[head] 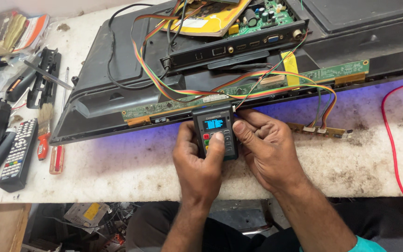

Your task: The person holds a handheld LED strip tester connected by wires to the LED backlight bars inside a disassembled television lying face-down on a workbench. They press buttons on the tester and watch the strips light up in different colors, repositioning the tester and checking the display as the strips illuminate.

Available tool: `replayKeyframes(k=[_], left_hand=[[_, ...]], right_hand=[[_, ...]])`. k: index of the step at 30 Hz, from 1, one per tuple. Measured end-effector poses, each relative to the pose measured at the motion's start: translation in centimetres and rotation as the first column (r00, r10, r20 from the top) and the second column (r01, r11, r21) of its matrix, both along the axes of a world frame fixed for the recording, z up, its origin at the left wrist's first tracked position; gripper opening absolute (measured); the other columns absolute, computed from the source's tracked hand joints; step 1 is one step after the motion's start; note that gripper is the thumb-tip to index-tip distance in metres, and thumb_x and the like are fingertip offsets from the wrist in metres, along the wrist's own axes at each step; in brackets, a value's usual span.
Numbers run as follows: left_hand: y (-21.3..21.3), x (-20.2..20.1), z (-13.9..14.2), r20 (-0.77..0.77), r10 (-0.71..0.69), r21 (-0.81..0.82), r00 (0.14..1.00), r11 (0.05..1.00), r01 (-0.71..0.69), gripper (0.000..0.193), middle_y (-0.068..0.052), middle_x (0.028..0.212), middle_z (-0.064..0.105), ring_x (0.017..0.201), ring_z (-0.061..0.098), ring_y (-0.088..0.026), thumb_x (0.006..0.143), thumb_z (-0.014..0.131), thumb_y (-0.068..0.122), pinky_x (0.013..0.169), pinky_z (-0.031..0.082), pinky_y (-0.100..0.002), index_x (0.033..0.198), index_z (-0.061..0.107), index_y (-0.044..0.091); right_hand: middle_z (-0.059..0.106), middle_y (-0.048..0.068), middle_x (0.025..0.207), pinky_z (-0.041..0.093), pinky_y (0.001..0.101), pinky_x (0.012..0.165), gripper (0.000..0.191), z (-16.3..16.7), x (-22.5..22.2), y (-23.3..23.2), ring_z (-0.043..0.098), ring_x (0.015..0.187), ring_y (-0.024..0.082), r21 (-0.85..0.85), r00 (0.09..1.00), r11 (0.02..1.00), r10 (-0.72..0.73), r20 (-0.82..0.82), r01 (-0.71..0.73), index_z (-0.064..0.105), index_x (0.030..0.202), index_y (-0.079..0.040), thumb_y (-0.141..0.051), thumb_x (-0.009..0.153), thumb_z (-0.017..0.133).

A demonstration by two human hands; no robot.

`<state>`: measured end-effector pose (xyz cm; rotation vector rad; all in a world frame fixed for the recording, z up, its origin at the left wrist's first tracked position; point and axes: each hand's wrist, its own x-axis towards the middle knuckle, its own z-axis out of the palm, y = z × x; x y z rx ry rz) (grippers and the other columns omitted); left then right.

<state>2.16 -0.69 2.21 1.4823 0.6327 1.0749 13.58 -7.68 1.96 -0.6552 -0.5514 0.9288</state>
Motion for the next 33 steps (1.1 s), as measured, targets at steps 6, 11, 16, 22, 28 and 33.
replayKeyframes(k=[6,11,16,22,28,33], left_hand=[[0.0,-0.4,-0.1,-0.040,-0.007,-0.019,0.999,1.000,0.006,0.020,-0.002,0.087,0.067,0.071,0.060,-0.005,0.090,0.067,0.008,0.062,0.050,-0.022,0.106,0.059,-0.001],[0.1,-0.4,-0.4,-0.030,-0.010,-0.012,1.000,1.000,0.009,0.023,-0.003,0.089,0.067,0.073,0.061,-0.004,0.090,0.068,0.009,0.064,0.051,-0.022,0.109,0.059,0.000],[0.4,-0.7,-0.8,0.046,-0.077,0.022,0.996,0.997,0.076,0.025,-0.005,0.095,0.066,0.081,0.061,-0.006,0.093,0.066,0.010,0.071,0.052,-0.023,0.113,0.058,-0.002],[0.4,-1.0,-1.2,0.148,-0.138,-0.044,0.979,0.988,0.146,0.030,-0.009,0.101,0.069,0.091,0.065,-0.010,0.095,0.060,0.011,0.081,0.054,-0.025,0.120,0.056,-0.006],[0.9,-1.6,-1.7,0.221,-0.155,-0.081,0.963,0.981,0.176,0.035,-0.013,0.108,0.071,0.097,0.066,-0.013,0.100,0.052,0.014,0.088,0.053,-0.027,0.124,0.058,-0.011],[1.6,-2.1,-2.0,0.212,-0.144,-0.109,0.967,0.979,0.170,0.038,-0.013,0.105,0.071,0.096,0.066,-0.014,0.103,0.048,0.016,0.087,0.054,-0.027,0.122,0.062,-0.013]], right_hand=[[0.067,0.020,0.128,0.058,0.0330,0.096,0.041,0.0,0.0,-0.1,0.068,0.110,0.021,0.011,1.000,1.000,0.014,-0.002,-0.014,0.055,0.139,0.015,-0.004,0.103,0.062],[0.068,0.019,0.128,0.057,0.0325,0.096,0.042,0.0,0.1,0.1,0.068,0.111,0.021,0.005,1.000,1.000,0.010,0.003,-0.010,0.055,0.138,0.015,-0.004,0.102,0.061],[0.069,0.019,0.126,0.057,0.0327,0.096,0.041,0.0,0.1,0.1,0.068,0.110,0.021,0.006,1.000,1.000,0.011,-0.002,-0.011,0.055,0.138,0.015,-0.005,0.102,0.062],[0.070,0.020,0.124,0.058,0.0335,0.096,0.041,0.1,0.1,-0.1,0.069,0.110,0.022,-0.002,1.000,1.000,0.012,0.010,-0.012,0.056,0.136,0.015,-0.006,0.102,0.062],[0.069,0.020,0.125,0.057,0.0339,0.098,0.042,0.2,0.0,-0.1,0.068,0.111,0.022,-0.001,1.000,1.000,0.019,-0.001,-0.019,0.055,0.137,0.015,-0.006,0.102,0.062],[0.069,0.020,0.128,0.057,0.0337,0.098,0.043,0.3,0.1,-0.1,0.068,0.113,0.022,-0.011,1.000,1.000,0.015,0.002,-0.015,0.055,0.138,0.014,-0.006,0.101,0.063]])
